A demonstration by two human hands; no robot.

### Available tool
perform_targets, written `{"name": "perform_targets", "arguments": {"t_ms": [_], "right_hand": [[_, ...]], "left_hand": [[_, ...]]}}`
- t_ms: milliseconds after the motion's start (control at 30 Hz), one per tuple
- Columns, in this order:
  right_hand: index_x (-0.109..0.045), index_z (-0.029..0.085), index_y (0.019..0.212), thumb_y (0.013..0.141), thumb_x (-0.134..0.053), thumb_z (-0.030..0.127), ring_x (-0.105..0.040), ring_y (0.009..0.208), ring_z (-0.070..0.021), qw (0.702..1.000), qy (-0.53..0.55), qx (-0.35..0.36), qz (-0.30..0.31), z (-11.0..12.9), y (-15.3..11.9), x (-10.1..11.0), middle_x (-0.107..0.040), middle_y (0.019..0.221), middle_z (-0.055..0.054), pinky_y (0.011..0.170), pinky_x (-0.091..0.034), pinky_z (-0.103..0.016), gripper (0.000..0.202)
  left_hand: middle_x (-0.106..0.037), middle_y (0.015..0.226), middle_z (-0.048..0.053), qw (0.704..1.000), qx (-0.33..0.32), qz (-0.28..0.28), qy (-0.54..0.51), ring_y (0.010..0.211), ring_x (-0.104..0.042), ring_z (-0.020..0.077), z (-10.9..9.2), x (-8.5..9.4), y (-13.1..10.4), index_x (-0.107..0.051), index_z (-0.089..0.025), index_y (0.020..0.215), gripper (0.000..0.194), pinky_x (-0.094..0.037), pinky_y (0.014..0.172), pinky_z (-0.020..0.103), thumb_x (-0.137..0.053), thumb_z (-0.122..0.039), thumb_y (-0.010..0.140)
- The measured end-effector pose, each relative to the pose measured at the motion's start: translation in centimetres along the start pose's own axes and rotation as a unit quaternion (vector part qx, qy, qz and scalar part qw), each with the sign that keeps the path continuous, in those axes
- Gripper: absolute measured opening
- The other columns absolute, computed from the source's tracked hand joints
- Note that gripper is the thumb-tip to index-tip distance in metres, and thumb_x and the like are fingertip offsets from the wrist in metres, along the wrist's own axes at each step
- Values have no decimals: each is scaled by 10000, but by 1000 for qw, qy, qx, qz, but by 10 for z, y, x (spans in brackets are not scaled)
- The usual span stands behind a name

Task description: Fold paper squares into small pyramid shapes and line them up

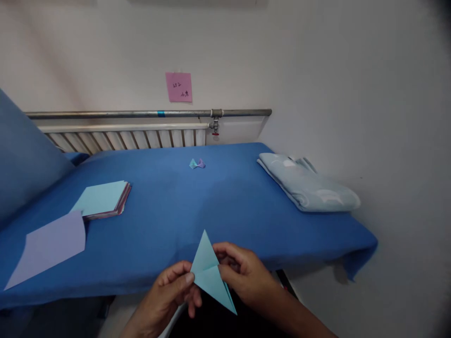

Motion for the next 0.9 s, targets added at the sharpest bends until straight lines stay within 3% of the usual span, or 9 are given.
{"name": "perform_targets", "arguments": {"t_ms": [133, 333, 667, 900], "right_hand": [[-657, 184, 968, 784, -563, 197, -608, 741, -129, 999, 39, -12, 18, 3, -1, -2, -665, 793, -3, 664, -466, -239, 206], [-626, 163, 981, 820, -561, 334, -457, 478, -60, 995, 70, -52, 38, 2, -4, 1, -555, 637, 43, 466, -368, -187, 243], [-623, 152, 912, 790, -586, 336, -449, 548, -78, 999, 50, -6, 20, 8, 4, -7, -536, 648, 32, 513, -361, -207, 224], [-625, 149, 924, 775, -608, 360, -458, 573, -92, 998, 55, -15, 31, 3, 5, -11, -526, 653, 26, 519, -358, -216, 260]], "left_hand": [[-657, 589, 29, 1000, 2, -1, -5, 537, -592, 107, 2, 2, -1, -634, -136, 816, 226, -466, 483, 185, -694, -351, 778], [-617, 562, 10, 1000, 5, -2, -30, 499, -570, 92, 9, 2, 0, -650, -127, 826, 224, -446, 440, 162, -696, -340, 778], [-567, 537, -14, 998, 0, 15, -64, 440, -545, 66, 22, 6, 4, -667, -122, 847, 215, -418, 392, 129, -688, -327, 787], [-574, 544, -15, 996, 3, 27, -84, 413, -531, 55, 22, 4, 5, -677, -127, 849, 201, -430, 386, 128, -692, -315, 783]]}}
Point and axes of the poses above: each hand's wrist, its own y-axis towards the middle knuckle, its own x-axis out of the back of the hand, z = x × y, the point moved 1 cm from there along y, towards the middle knuckle
